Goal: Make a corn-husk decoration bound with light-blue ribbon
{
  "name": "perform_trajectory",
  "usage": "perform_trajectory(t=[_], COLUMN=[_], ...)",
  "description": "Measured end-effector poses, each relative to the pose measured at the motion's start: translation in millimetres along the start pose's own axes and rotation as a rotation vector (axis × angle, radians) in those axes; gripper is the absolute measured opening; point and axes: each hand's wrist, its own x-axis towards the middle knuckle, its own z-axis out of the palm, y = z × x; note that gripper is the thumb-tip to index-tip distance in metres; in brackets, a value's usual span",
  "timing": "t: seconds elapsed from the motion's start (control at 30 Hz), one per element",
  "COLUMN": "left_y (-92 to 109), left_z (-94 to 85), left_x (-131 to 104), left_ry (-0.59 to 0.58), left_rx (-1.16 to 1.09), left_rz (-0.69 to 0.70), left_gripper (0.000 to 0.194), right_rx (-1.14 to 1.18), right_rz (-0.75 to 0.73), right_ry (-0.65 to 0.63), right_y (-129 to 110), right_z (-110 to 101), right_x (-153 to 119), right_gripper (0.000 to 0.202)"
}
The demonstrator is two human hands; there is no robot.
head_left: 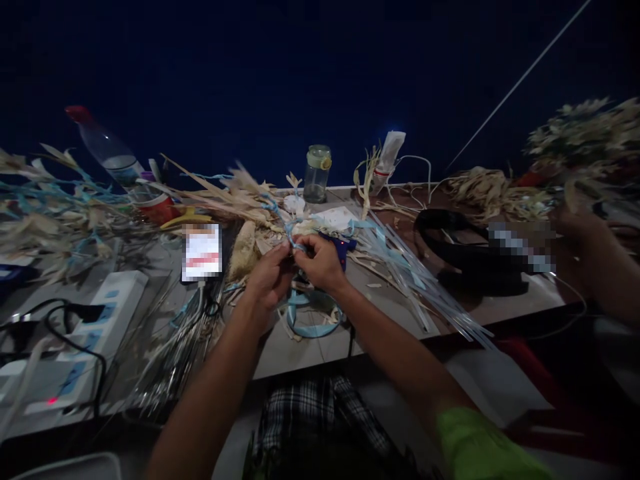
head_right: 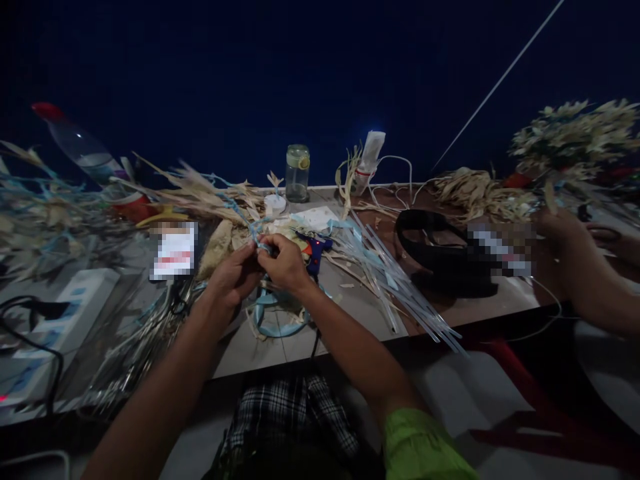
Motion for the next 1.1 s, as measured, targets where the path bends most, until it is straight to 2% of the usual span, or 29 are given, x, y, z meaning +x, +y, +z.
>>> perform_trajectory(t=[0.1,0.27,0.43,0.53,0.67,0.73,0.8,0.9,0.97,1.03,1.1], left_y=[2,8,18,22,21,20,19,20,21,21,21], left_z=[-1.1,-6.0,-12.6,-15.3,-14.9,-15.0,-16.3,-18.6,-19.2,-19.2,-19.5], left_x=[0,1,-3,-7,-8,-6,-4,-2,-1,0,1], left_ry=[-0.049,0.041,0.065,0.058,0.048,0.076,0.089,0.084,0.095,0.105,0.101], left_rx=[-0.056,-0.074,0.037,0.161,0.348,0.368,0.365,0.309,0.267,0.257,0.266], left_rz=[0.028,0.055,0.074,0.043,0.014,0.034,0.052,0.042,0.031,0.03,0.033], left_gripper=[0.016,0.014,0.023,0.028,0.029,0.029,0.029,0.029,0.031,0.034,0.035], right_rx=[0.032,0.159,0.426,0.494,0.507,0.485,0.449,0.452,0.47,0.441,0.355], right_rz=[-0.007,0.022,0.148,0.259,0.384,0.37,0.292,0.212,0.24,0.286,0.257], right_ry=[-0.036,-0.074,-0.278,-0.224,-0.181,-0.138,-0.019,0.139,0.132,0.032,-0.026], right_y=[-1,-4,-11,-13,-11,-8,-4,2,4,2,-3], right_z=[2,1,-13,-18,-19,-20,-23,-31,-35,-38,-38], right_x=[-1,-2,-2,0,4,7,11,18,21,21,19], right_gripper=[0.014,0.021,0.032,0.033,0.05,0.043,0.03,0.023,0.021,0.028,0.037])
